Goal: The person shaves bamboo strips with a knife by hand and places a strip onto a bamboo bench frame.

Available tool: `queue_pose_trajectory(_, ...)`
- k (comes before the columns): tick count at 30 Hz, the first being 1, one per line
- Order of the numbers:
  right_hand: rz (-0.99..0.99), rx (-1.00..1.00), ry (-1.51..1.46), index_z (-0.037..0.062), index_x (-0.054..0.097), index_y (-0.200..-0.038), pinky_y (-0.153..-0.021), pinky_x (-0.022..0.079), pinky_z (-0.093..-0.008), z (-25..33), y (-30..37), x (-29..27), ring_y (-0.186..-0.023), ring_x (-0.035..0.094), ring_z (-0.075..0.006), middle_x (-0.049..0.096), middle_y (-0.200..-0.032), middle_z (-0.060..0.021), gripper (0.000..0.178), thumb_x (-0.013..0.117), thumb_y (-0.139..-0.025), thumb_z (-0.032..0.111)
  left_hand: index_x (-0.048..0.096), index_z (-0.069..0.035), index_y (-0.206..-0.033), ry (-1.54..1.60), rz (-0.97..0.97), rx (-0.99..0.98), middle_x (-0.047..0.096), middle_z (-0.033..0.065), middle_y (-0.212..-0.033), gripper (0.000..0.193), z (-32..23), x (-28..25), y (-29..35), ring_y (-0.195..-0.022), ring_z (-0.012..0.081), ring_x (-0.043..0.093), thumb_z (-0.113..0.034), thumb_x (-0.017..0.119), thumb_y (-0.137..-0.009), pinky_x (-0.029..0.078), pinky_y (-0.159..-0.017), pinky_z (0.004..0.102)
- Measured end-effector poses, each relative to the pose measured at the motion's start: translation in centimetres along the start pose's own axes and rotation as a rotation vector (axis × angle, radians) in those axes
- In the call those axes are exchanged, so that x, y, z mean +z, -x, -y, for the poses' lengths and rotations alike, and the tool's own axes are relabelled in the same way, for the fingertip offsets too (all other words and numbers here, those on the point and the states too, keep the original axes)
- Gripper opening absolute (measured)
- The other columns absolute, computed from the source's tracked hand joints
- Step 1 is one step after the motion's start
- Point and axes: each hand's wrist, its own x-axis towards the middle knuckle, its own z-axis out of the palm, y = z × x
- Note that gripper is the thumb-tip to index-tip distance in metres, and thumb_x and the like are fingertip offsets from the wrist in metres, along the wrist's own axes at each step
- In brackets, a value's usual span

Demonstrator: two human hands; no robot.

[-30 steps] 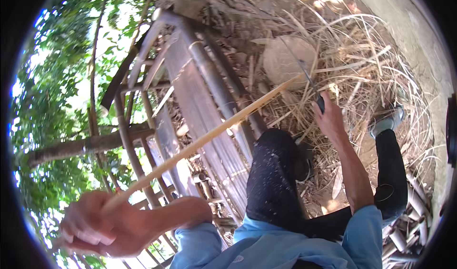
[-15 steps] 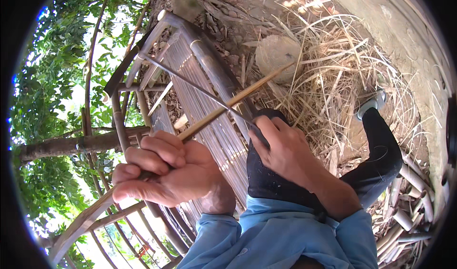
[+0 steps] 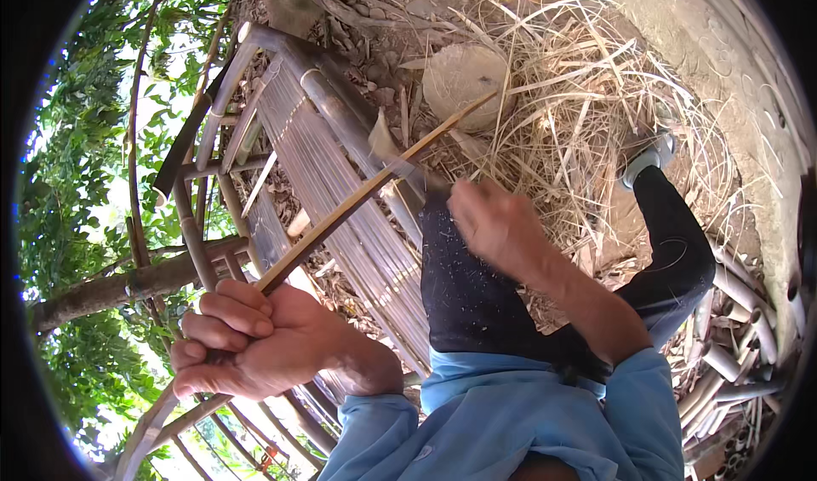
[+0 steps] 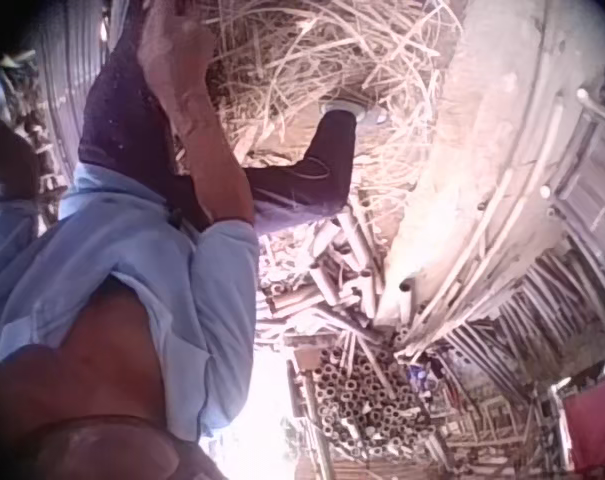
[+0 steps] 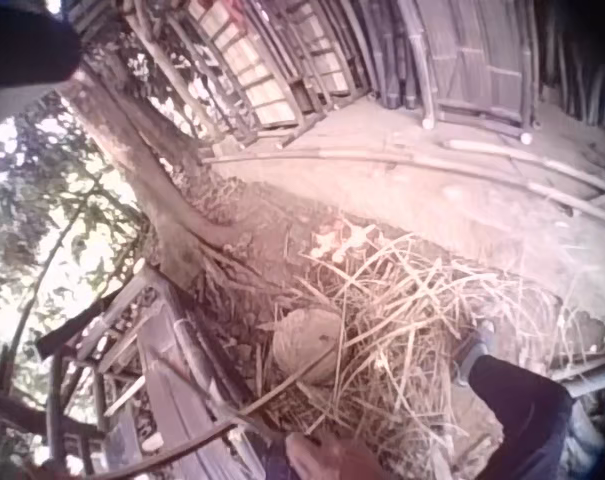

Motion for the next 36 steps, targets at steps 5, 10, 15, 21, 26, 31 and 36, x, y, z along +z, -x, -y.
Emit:
queue_pose_trajectory(5, 0.016, 0.044, 0.017, 0.0068, 0.06, -0.114, -0.038, 0.05, -0.0327, -6.1, -1.1, -0.2, -0.052, 0.064, -0.0194, 0.061, -0.077, -0.0125, 0.02, 0.065, -0.097, 0.015, 0.039, -0.014, -0.082, -0.024, 0.003, 0.059, 0.028, -0.004, -0.061, 0.042, 0.5, 0.1, -0.5, -0.047, 0.0075, 0.024, -0.044, 0.036, -0.112, 0.019, -0.04, 0.0248)
queue_pose_trajectory(10, -0.103, -0.165, -0.078, 0.0095, 0.059, -0.11, -0.037, 0.052, -0.0338, 0.8, 0.1, 0.2, -0.052, 0.065, -0.0214, 0.061, -0.079, -0.0125, 0.018, 0.067, -0.095, 0.015, 0.039, -0.013, -0.083, 0.001, 0.084, 0.038, 0.027, -0.0027, -0.061, 0.039, 0.9, -1.3, -1.4, -0.048, 0.009, 0.026, -0.039, 0.04, -0.112, 0.024, -0.043, 0.0255)
queue_pose_trajectory(15, -0.153, -0.106, -0.007, 0.0086, 0.059, -0.109, -0.037, 0.051, -0.0344, -6.1, -1.7, 2.7, -0.05, 0.064, -0.022, 0.061, -0.076, -0.0127, 0.019, 0.068, -0.094, 0.016, 0.037, -0.012, -0.084, -0.074, 0.053, 0.04, 0.026, -0.0016, -0.063, 0.038, 1.8, -0.7, -2.2, -0.051, 0.0106, 0.025, -0.037, 0.039, -0.112, 0.024, -0.048, 0.027)
queue_pose_trajectory(21, -0.016, -0.084, -0.009, 0.0069, 0.058, -0.099, -0.038, 0.047, -0.0303, -3.1, -1.5, 1.6, -0.053, 0.059, -0.0159, 0.059, -0.074, -0.0085, 0.01, 0.064, -0.098, 0.015, 0.037, -0.01, -0.085, -0.002, 0.17, 0.045, 0.025, -0.0016, -0.063, 0.038, 1.2, -2.7, -2.8, -0.051, 0.0106, 0.023, -0.037, 0.038, -0.112, 0.022, -0.047, 0.0263)
queue_pose_trajectory(26, 0.167, 0.261, -0.026, 0.0073, 0.055, -0.107, -0.037, 0.045, -0.0279, -11.0, -2.9, 3.1, -0.051, 0.055, -0.0141, 0.061, -0.075, -0.0103, 0.007, 0.057, -0.103, 0.012, 0.037, -0.01, -0.088, 0.114, 0.203, 0.006, 0.025, -0.0012, -0.063, 0.031, 2.5, -3.7, -3.8, -0.051, 0.0101, 0.026, -0.031, 0.041, -0.111, 0.023, -0.048, 0.0269)
queue_pose_trajectory(31, 0.121, 0.155, -0.065, 0.0081, 0.052, -0.111, -0.036, 0.044, -0.0255, -11.9, -2.6, 4.7, -0.05, 0.054, -0.0139, 0.06, -0.073, -0.0082, 0.013, 0.057, -0.104, 0.018, 0.039, -0.009, -0.084, 0.091, 0.222, 0.036, 0.026, -0.0016, -0.063, 0.03, 2.3, -4.3, -4.7, -0.05, 0.0099, 0.027, -0.025, 0.047, -0.108, 0.025, -0.048, 0.0273)
queue_pose_trajectory(36, 0.053, 0.087, 0.059, 0.0089, 0.052, -0.108, -0.035, 0.041, -0.0243, -14.1, -3.1, 4.4, -0.049, 0.05, -0.0137, 0.058, -0.076, -0.0087, 0.011, 0.057, -0.104, 0.019, 0.038, -0.011, -0.078, 0.299, 0.241, -0.026, 0.026, -0.002, -0.061, 0.025, 2.9, -3.8, -4.5, -0.049, 0.0098, 0.027, -0.012, 0.047, -0.102, 0.025, -0.046, 0.0251)
